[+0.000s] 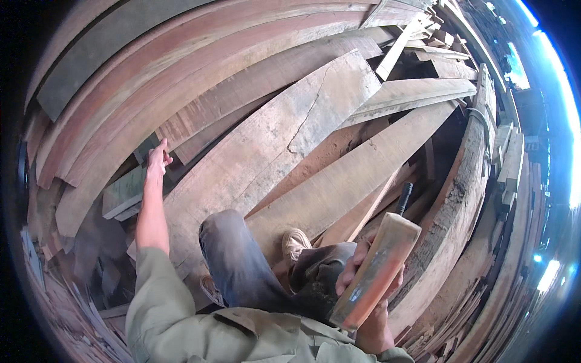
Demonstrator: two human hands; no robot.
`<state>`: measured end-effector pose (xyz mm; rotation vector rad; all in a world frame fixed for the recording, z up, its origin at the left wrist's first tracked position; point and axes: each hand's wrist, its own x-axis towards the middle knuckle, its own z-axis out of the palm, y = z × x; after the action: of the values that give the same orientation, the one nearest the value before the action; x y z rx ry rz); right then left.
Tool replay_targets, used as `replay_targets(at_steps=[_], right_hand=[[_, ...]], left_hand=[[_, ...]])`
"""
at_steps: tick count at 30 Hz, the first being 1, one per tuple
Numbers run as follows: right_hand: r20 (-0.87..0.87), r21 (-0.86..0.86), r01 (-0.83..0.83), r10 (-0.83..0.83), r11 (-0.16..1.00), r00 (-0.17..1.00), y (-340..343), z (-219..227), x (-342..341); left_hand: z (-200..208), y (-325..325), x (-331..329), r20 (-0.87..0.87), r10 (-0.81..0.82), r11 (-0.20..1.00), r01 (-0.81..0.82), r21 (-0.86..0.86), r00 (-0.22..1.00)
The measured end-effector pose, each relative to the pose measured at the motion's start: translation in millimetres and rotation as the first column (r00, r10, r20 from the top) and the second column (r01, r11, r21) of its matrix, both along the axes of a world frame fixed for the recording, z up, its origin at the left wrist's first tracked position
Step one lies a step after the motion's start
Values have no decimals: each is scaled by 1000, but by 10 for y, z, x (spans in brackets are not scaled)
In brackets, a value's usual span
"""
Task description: The person walks through a lumber yard, picks up wooden planks and boards, inspects them, and places them back into stacks. The person handles multiple pieces of wood one at a time, occasionally using a handheld device while moving among the stacks.
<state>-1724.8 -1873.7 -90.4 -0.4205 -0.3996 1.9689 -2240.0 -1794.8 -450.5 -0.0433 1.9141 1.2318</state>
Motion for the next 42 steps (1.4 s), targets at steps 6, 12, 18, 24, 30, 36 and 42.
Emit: replay_targets(at_steps=[6,12,18,24,30,36,42], right_hand=[[-9,-9,-74,74,997,997,131,-80,-331],[194,-73,-19,33,997,981,128,32,-429],[141,-190,-10,37,982,989,102,114,-394],[102,-236,-125,152,964,983,46,-173,-317],[337,-255,-76,162,964,927,33,-518,-47],[266,-399,-77,195,914,944,167,-599,-144],[65,-427,-99,140,899,988,186,-436,-192]], left_hand=[[215,-297,516,-108,-92,992,101,78,990],[261,-192,437,163,84,989,-101,104,983],[990,-211,615,261,43,987,-82,141,964],[1717,-722,1779,577,-412,911,309,273,706],[1950,-433,1900,202,-977,-30,901,-433,64],[1877,-10,2772,-241,-951,34,713,-701,-192],[1063,9,3054,-74,-993,19,495,-869,-92]])
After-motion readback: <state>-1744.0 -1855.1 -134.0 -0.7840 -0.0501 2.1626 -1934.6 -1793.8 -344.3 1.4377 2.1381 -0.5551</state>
